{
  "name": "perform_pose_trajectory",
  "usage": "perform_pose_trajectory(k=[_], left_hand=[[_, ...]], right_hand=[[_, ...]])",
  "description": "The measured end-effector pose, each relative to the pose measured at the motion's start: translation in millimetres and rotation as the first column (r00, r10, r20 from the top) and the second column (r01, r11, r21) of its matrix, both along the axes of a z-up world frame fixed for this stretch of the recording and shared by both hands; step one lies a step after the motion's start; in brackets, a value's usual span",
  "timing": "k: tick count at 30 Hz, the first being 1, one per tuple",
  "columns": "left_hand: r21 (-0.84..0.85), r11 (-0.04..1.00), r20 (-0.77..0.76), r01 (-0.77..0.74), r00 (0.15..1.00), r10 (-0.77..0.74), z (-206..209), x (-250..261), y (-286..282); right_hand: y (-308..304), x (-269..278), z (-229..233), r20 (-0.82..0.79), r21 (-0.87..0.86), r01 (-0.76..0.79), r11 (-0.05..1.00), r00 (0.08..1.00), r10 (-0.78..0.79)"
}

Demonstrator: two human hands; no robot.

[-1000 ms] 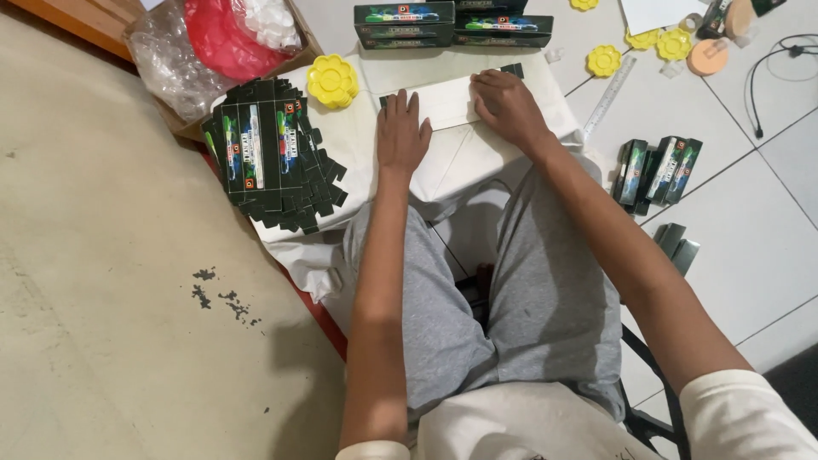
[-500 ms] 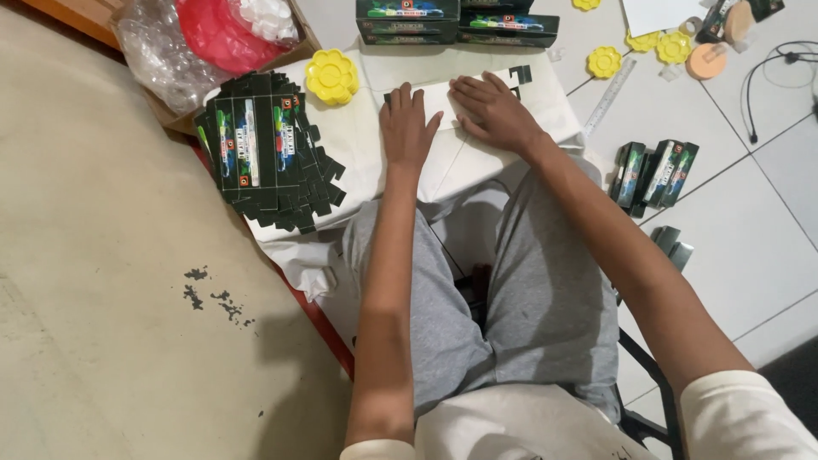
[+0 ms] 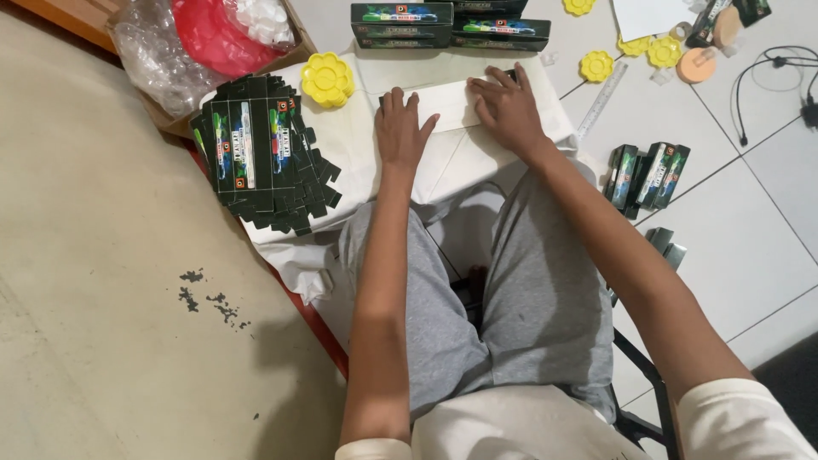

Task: Folding flat cardboard templates into small rectangular boxes and stacking them on the floor.

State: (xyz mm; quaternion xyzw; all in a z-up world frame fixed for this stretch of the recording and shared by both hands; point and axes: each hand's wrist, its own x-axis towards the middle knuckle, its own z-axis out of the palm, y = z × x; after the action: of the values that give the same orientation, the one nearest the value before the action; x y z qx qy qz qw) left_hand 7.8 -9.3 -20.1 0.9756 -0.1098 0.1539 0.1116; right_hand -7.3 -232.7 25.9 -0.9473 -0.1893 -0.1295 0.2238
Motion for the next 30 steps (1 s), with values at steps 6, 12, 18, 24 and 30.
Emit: perform_pose_trajectory(k=[6, 12, 18, 24, 30], left_hand=[[-0.002, 1.000, -0.041, -0.001, 0.999, 0.001, 2, 1, 0], [0.050, 0.999, -0.061, -0.018, 0.998, 0.021, 2, -3, -4], [0.088, 0.996, -0.003, -0.001, 1.000, 0.002, 16, -4, -9], [-0.085, 0.965, -0.138, 0.246, 0.957, -0.256, 13, -7, -39], [-0.086, 0.942, -0.027, 0.323, 0.945, -0.327, 3, -6, -53]], right_hand=[[-26, -2, -1, -0.005, 0.056, 0.130, 0.990, 0.991, -0.130], [-22, -4, 6, 0.017, 0.064, 0.101, 0.993, 0.995, -0.102], [-13, -8, 16, 0.163, -0.025, 0.021, 0.999, 0.986, -0.017], [-11, -4, 4, 0.172, -0.107, 0.024, 0.994, 0.985, -0.006], [-9, -3, 7, 0.200, -0.141, 0.047, 0.989, 0.980, -0.018]])
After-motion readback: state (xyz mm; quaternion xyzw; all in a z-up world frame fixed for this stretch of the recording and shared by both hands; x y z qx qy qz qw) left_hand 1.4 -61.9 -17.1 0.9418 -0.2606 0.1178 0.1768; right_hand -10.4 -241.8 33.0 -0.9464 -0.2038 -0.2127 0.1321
